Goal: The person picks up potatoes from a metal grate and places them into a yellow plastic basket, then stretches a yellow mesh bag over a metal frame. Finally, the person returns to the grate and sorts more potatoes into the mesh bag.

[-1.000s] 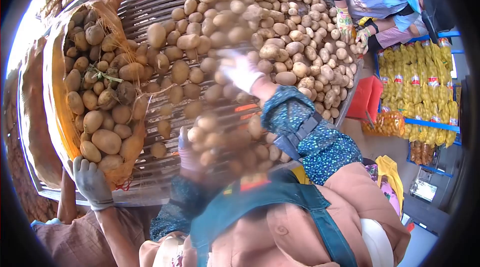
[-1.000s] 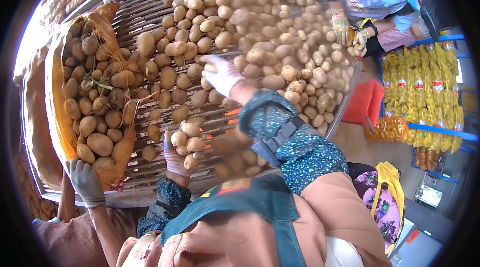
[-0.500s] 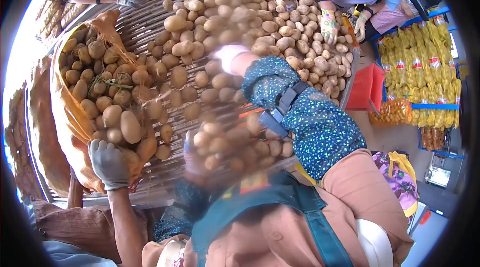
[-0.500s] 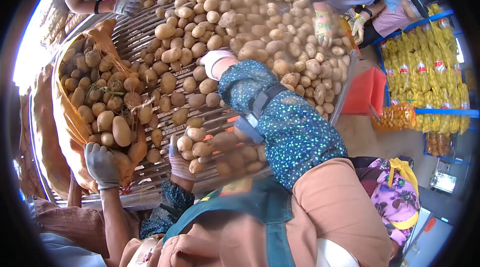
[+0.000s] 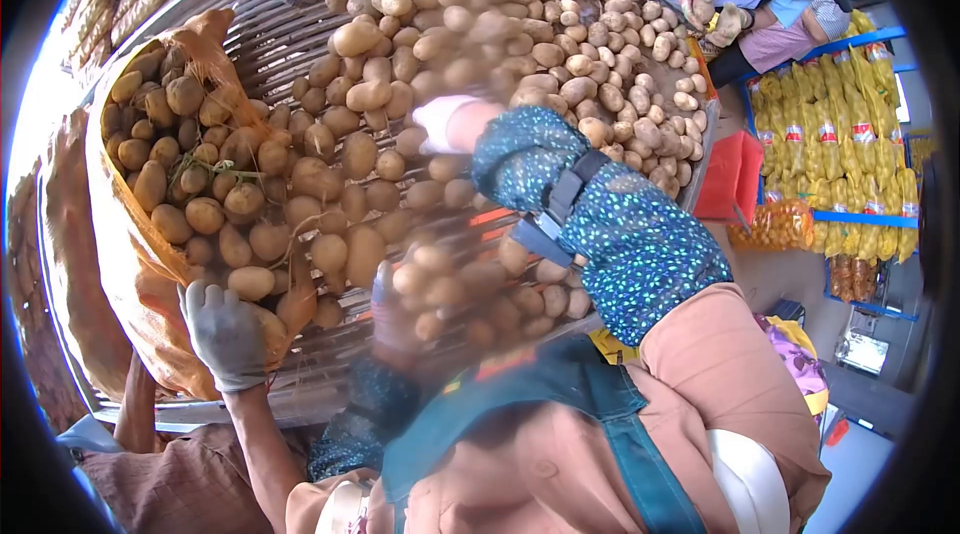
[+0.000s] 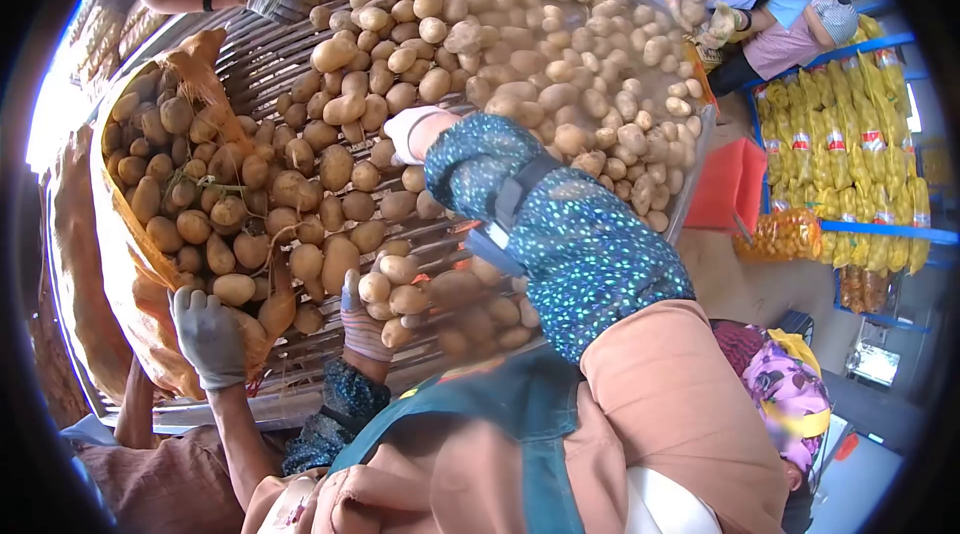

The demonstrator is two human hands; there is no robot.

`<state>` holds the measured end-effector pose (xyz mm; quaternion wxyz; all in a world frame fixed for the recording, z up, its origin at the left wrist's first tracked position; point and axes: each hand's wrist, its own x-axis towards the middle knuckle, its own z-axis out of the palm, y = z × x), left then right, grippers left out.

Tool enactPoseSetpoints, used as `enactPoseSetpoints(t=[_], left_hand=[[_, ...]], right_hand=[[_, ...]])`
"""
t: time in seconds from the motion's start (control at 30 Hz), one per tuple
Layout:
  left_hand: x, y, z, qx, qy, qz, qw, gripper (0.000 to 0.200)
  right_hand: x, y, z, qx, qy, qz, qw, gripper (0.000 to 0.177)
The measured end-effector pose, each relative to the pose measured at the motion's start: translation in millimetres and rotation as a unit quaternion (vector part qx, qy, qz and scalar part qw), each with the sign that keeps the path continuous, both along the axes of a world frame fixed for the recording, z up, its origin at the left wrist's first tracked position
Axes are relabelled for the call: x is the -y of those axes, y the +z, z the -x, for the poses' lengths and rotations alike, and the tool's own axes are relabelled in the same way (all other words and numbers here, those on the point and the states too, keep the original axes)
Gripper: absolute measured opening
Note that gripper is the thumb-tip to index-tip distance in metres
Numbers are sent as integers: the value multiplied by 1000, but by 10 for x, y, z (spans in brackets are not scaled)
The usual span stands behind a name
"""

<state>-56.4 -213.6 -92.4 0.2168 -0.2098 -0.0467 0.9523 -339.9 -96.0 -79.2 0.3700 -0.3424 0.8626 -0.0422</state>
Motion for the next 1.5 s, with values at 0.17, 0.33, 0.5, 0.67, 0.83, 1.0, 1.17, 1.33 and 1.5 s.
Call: enactPoseSetpoints(t=[0.17,0.33,0.5,0.67,0.83,1.0,1.17,1.33,1.5], left_hand=[[53,10,26,17,1,46,999,68],[26,34,59,5,21,38,999,68],[-64,146,159,-57,12,46,997,67],[-92,177,88,-63,31,-74,995,66],[-307,568,243,5,17,75,997,65],[-830,753,197,-36,-6,387,921,62],[-1438,736,201,-158,-158,126,967,42],[-2030,692,-139,-196,-299,122,926,38],[-2955,817,-484,-201,-470,75,856,30]], right_hand=[[-5,-61,-218,-57,-1,67,996,50],[106,-83,-180,3,-47,28,999,61],[-40,-97,-241,19,-101,74,992,65],[-329,78,-495,53,-249,222,941,76],[-872,354,-1033,42,-334,363,869,83],[-1582,418,-1826,62,-428,491,756,74],[-2332,679,-2995,131,-582,513,616,71],[-2771,578,-4373,41,-675,591,439,73],[-3351,608,-5629,14,-805,452,384,76]])
